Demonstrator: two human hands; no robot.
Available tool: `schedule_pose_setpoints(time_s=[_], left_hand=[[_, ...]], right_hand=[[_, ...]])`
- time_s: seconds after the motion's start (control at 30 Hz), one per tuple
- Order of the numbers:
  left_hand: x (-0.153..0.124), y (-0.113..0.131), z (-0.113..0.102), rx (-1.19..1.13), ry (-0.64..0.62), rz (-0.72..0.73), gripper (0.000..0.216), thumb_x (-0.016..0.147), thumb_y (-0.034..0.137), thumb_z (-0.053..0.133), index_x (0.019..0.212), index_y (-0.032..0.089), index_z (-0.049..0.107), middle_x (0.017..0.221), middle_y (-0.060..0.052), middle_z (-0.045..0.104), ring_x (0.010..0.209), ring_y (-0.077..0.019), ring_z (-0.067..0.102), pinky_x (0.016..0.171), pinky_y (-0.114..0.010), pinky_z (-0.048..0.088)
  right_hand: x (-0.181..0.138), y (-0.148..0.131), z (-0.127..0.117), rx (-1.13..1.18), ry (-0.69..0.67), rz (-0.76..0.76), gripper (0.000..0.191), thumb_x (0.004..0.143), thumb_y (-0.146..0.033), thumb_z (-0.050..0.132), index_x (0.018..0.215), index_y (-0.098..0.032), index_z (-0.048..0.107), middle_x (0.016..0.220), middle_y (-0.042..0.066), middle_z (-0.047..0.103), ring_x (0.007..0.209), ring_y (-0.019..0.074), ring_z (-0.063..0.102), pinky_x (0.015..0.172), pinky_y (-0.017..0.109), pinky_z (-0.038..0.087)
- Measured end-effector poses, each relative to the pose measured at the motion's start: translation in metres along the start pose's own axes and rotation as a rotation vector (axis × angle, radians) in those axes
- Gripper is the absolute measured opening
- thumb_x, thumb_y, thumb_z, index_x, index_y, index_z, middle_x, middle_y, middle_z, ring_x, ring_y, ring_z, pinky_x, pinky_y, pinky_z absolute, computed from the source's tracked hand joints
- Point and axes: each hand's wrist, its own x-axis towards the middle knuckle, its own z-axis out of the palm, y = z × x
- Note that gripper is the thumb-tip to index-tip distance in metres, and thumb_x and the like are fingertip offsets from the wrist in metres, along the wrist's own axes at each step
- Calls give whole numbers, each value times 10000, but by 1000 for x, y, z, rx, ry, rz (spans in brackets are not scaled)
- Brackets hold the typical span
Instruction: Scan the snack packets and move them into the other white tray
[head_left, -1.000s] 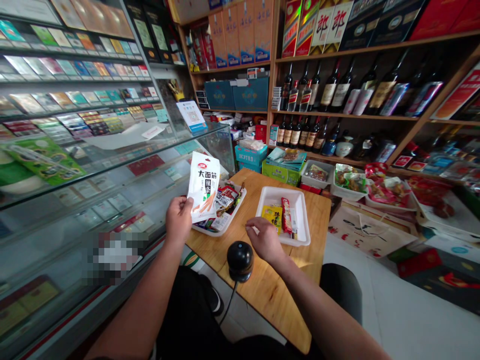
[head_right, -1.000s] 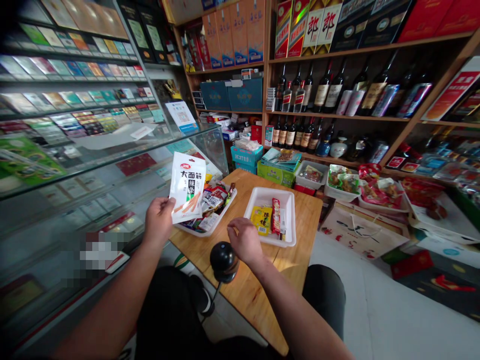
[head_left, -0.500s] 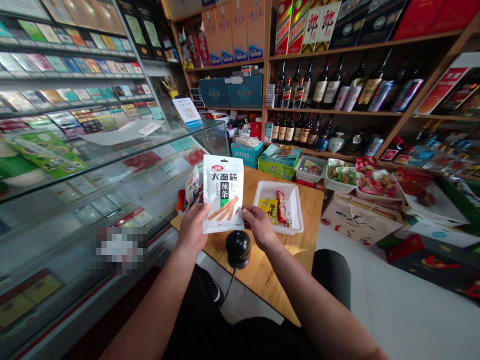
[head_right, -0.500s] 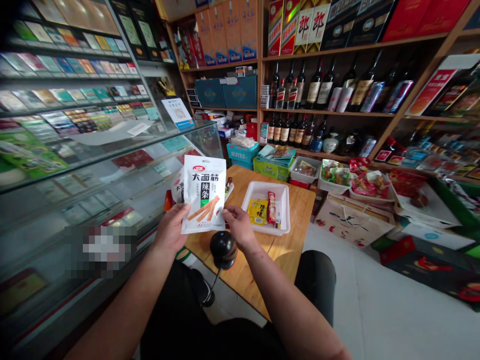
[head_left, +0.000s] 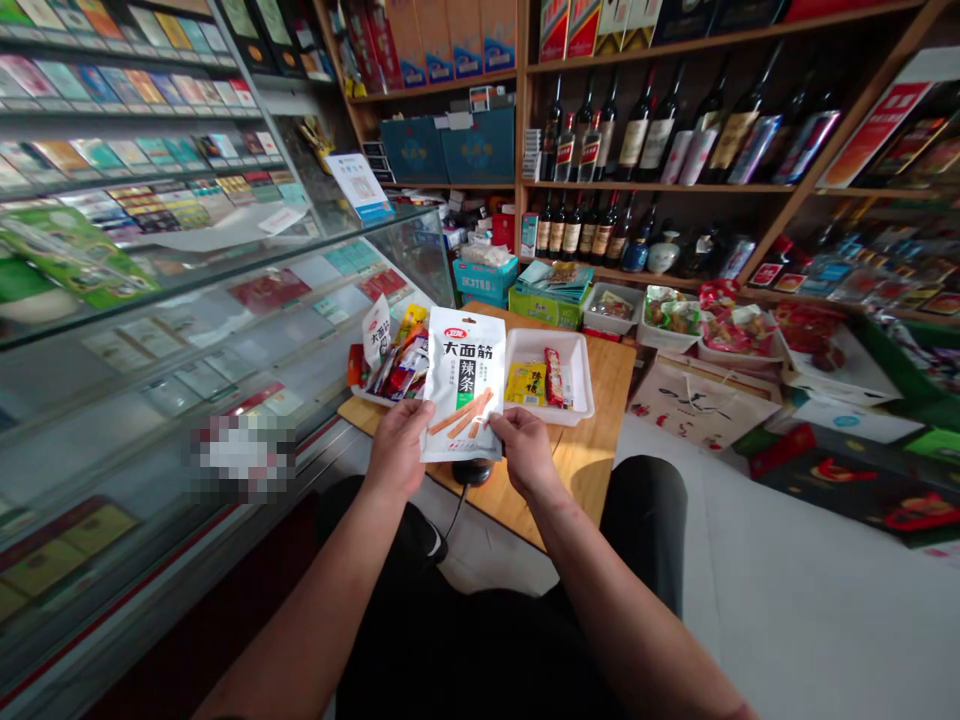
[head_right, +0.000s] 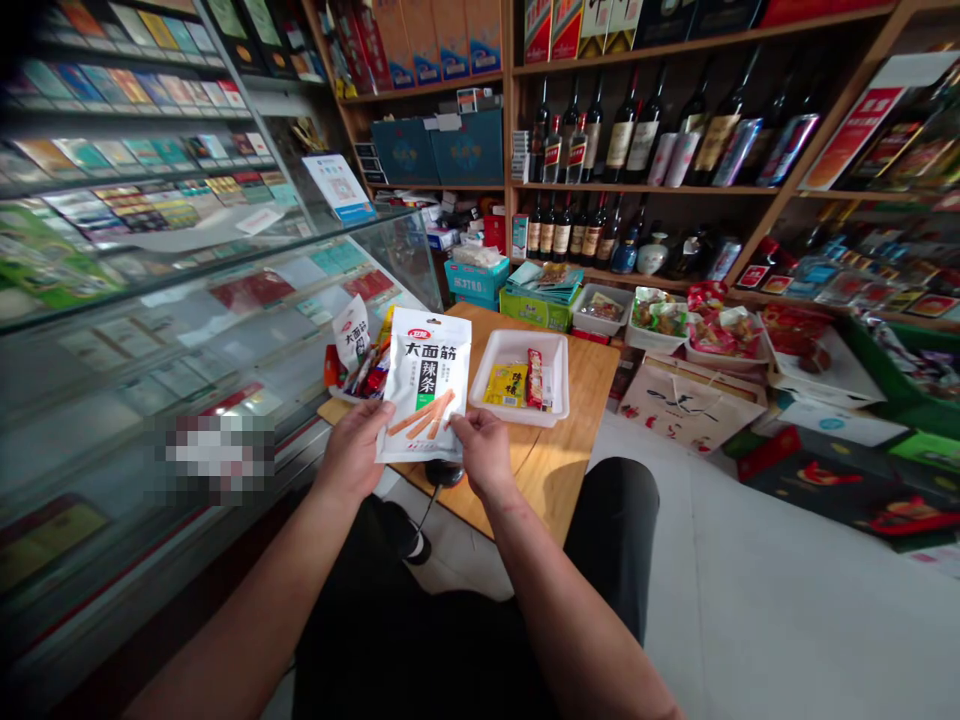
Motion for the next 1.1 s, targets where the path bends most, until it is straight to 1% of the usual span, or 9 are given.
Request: schedule_pose_setpoints(time_s=[0.13,0.23,0.53,0.67,0.8,0.9,0.97,1.0,1.1], left_hand=[[-5,0,5,23,-18,29,387,719,422,815,855,178,548,787,-12,713,707,-196,698,714,-365,559],[-9,0,7,-3,-43,15,392,725,428,810,866,179,542,819,-22,721,724,-201,702,732,-381,563],[-16,-9,2,18,-50,12,355,737,423,795,850,189,553,830,-32,714,745,-204,688,737,-373,552],[-17,-13,-5,181,28,136,280,758,362,770,910,199,601,898,-47,709,858,-209,685,822,-354,532],[-29,-7,-6,433,123,301,247,794,326,733,992,211,641,987,-70,693,946,-228,666,870,-364,518],[-43,1,2,522,36,298,290,795,316,738,1063,235,661,1062,-78,687,1008,-247,660,886,-372,522],[-49,3,10,481,-64,248,390,780,306,758,1152,256,654,1173,-85,672,1104,-264,643,911,-372,528],[-49,3,13,441,-86,225,439,770,301,768,1190,261,645,1215,-87,663,1142,-271,634,923,-371,531],[-40,2,16,289,-19,178,460,771,320,773,1206,240,646,1227,-89,674,1174,-280,631,963,-374,528]], right_hand=[[-6,1,-6,-54,-25,-70,285,766,-452,687,748,-200,554,601,-37,567,489,107,468,471,229,364],[-9,1,-8,-54,-54,-80,273,804,-461,638,796,-205,544,657,-23,601,530,122,513,505,241,406],[-16,4,-11,-90,1,-92,276,804,-447,636,776,-220,481,628,-41,558,517,119,478,504,244,393],[-18,3,-13,-153,21,-170,245,848,-423,611,783,-221,487,631,-43,543,521,118,470,495,235,374],[-20,1,-12,-225,46,-239,233,895,-429,568,812,-226,490,685,-20,583,570,138,523,527,248,417],[-29,-1,-3,-319,46,-318,217,929,-414,545,822,-227,513,723,-2,617,614,152,568,557,260,450],[-39,-3,8,-388,-19,-400,175,948,-374,536,863,-223,562,865,35,683,737,171,635,657,287,508],[-44,-5,13,-422,-76,-454,139,951,-341,537,908,-222,596,994,58,703,856,187,663,755,313,532],[-55,-8,27,-538,-260,-594,191,923,-238,577,1095,-238,660,1312,79,634,1212,228,591,1041,399,465]])
